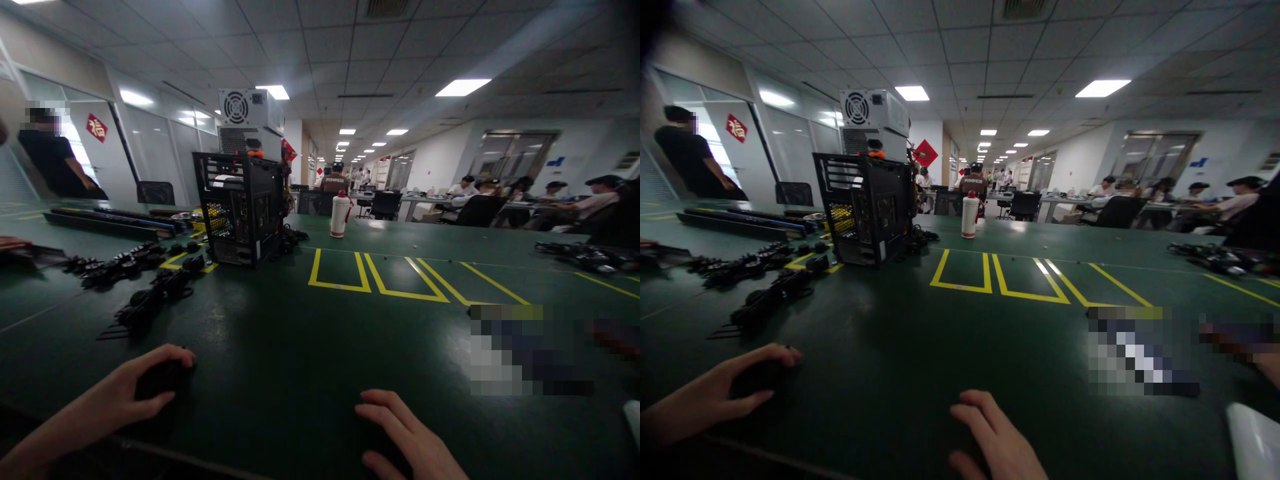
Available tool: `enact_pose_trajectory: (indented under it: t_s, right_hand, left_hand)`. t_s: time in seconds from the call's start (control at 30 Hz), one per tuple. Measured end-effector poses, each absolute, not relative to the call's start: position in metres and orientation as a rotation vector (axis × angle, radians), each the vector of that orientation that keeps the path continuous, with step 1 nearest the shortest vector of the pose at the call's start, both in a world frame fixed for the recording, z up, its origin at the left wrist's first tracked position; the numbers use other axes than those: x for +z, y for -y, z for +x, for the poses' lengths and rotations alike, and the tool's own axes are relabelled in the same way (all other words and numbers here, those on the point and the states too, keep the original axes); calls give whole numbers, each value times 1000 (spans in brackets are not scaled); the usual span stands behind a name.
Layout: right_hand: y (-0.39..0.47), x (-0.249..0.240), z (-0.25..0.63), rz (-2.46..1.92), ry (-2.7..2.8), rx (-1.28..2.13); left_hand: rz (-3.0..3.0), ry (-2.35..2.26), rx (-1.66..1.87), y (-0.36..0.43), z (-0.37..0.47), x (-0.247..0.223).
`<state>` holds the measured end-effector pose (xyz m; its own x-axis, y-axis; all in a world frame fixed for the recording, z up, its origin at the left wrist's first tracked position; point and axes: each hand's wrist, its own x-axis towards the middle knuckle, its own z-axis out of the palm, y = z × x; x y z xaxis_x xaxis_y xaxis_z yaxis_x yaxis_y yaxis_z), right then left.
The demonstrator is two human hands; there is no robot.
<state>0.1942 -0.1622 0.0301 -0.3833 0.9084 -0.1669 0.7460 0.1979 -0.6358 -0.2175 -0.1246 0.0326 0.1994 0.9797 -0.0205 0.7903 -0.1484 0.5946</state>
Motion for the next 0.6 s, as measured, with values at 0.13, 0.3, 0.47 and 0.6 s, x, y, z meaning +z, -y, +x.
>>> enact_pose_trajectory:
  t_s: [0.13, 0.3, 0.47, 0.6]
  right_hand:
    - [164, 33, 238, -1667, 2215, 833]
    - [156, 44, 255, -1613, 2277, 762]
    - [129, 56, 230, -1446, 2329, 853]
    - [81, 43, 211, -1375, 2047, 1046]
  left_hand:
    - [1998, -1752, 567, 117, -217, 35]
    - [2072, -1594, 494, 106, -164, 40]
    - [2217, -1336, 545, 70, -81, 39]
    - [2330, -1176, 666, 29, -18, 29]
